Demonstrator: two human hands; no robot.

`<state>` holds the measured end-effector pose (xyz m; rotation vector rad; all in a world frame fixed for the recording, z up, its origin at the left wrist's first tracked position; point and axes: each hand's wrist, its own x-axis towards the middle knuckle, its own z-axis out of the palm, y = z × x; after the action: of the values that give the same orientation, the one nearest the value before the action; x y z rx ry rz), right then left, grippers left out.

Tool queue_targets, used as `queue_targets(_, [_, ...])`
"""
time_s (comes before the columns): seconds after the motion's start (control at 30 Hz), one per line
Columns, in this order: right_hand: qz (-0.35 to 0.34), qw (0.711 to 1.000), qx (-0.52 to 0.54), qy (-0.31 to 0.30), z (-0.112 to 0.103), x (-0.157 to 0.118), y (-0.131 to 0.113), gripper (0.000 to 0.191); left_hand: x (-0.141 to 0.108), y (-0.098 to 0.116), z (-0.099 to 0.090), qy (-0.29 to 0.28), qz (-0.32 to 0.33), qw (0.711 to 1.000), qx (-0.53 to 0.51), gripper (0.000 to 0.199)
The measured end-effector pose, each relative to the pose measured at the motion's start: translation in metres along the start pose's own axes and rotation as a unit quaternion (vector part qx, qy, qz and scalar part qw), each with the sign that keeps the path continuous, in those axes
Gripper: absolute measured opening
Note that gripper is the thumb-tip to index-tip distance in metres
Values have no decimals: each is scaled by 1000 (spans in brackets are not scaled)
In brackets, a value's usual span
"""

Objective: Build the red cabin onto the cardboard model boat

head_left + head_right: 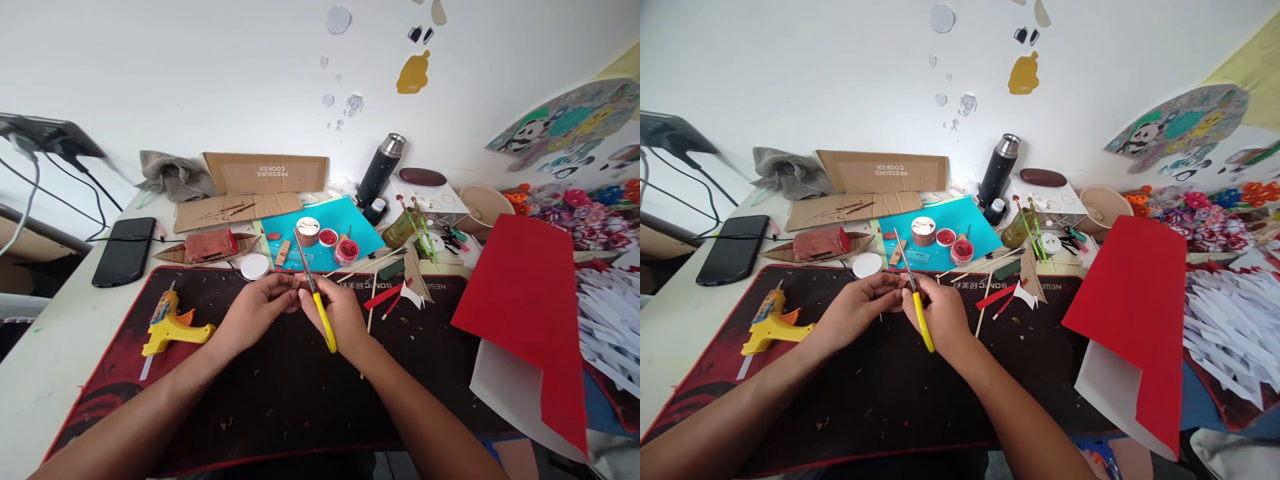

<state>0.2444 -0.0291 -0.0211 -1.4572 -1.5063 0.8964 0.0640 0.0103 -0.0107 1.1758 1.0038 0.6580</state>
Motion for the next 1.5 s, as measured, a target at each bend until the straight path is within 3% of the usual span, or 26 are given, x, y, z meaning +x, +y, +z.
queue_targets(0.37, [30, 998, 46, 8, 2, 0, 3, 34, 0, -6, -2, 5, 11, 1000, -9, 55])
queue_targets(0.57, [74, 994, 73, 38, -19, 4, 8, 45, 0, -2, -8, 48, -1, 996, -72, 54])
queue_targets(0.77, [84, 993, 80, 19, -40, 6, 3, 48, -5, 6, -14, -19, -34, 997, -64, 49])
queue_targets(1.03, [117, 981, 95, -118, -33, 1, -6, 43, -10, 15, -14, -99, -47, 994, -2, 42])
queue_targets(1.33, [145, 975, 116, -121, -29, -3, -4, 38, -11, 14, -13, -98, -59, 993, 2, 43])
queue_targets(1.5, [125, 981, 91, -113, -31, -3, -4, 33, -11, 15, -11, -93, -64, 994, 5, 46])
